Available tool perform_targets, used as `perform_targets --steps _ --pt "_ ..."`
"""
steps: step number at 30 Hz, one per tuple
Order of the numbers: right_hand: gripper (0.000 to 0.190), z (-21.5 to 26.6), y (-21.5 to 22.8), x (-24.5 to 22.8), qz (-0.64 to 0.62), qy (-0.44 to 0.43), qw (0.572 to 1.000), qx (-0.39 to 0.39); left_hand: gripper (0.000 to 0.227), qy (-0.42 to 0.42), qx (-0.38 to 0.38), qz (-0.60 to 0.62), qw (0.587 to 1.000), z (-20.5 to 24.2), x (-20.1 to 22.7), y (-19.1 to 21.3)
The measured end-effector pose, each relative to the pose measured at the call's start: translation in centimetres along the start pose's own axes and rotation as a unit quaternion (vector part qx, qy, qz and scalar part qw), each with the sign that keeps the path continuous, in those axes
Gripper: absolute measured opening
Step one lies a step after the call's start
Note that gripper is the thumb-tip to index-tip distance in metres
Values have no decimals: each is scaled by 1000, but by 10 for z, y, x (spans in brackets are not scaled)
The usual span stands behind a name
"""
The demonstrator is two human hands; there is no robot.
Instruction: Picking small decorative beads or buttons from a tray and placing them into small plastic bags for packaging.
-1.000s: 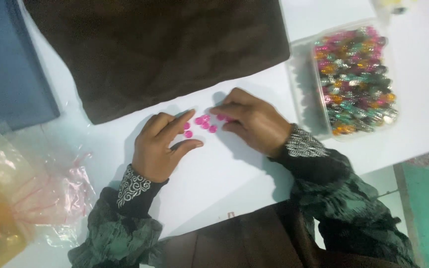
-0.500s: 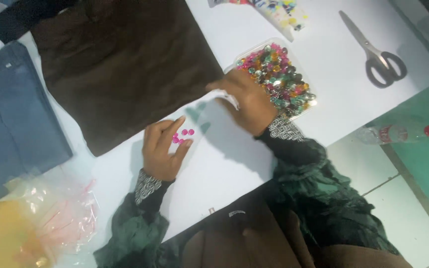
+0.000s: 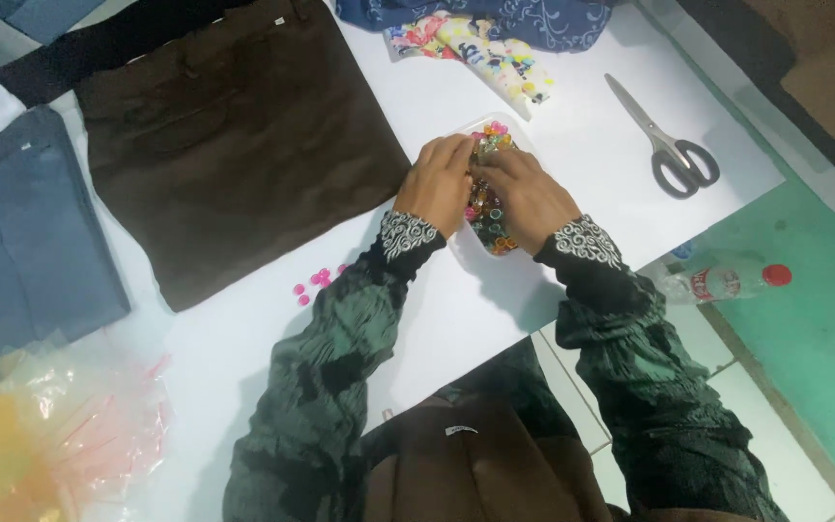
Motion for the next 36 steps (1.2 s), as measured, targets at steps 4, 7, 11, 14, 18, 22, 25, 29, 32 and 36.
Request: perform_targets --steps 4,7,11,14,18,22,25,29,32,36 --pt "41 11 20 -9 -22 0 999 -28 42 -55 17 -10 998 -4 -1 -3" --pt "40 9 25 3 -22 -2 1000 -10 41 -23 8 129 991 0 7 2" --pt "36 -3 33 20 -66 -54 995 60 29 -99 6 -4 995 -5 -4 -9" --pt "30 -13 28 41 -59 -59 993 87 35 -79 2 17 997 -17 -29 -25" --pt "29 -15 34 41 2 -85 995 43 34 -35 1 -30 999 -23 -57 -45" --pt "31 -16 32 21 -28 -102 994 -15 31 -43 -5 12 999 0 -25 15" --pt "27 -22 12 30 -19 -65 998 10 37 -6 24 94 995 26 -5 23" --pt "23 -32 11 33 -62 -50 997 25 40 -1 97 134 986 52 11 7" --pt "18 -30 19 31 -87 -33 995 37 41 3 128 123 984 55 10 0" --pt "30 -12 40 -2 -82 17 996 9 42 26 133 143 980 58 6 1"
Point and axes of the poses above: each hand's wrist, its own z-axis away from the middle knuckle, its own y-axis out of the back of the hand, x = y × z, the point moved 1 cm from there along -z, towards the middle knuckle, and after that the axes turned 15 degrees about -z, right-handed, at the moved point
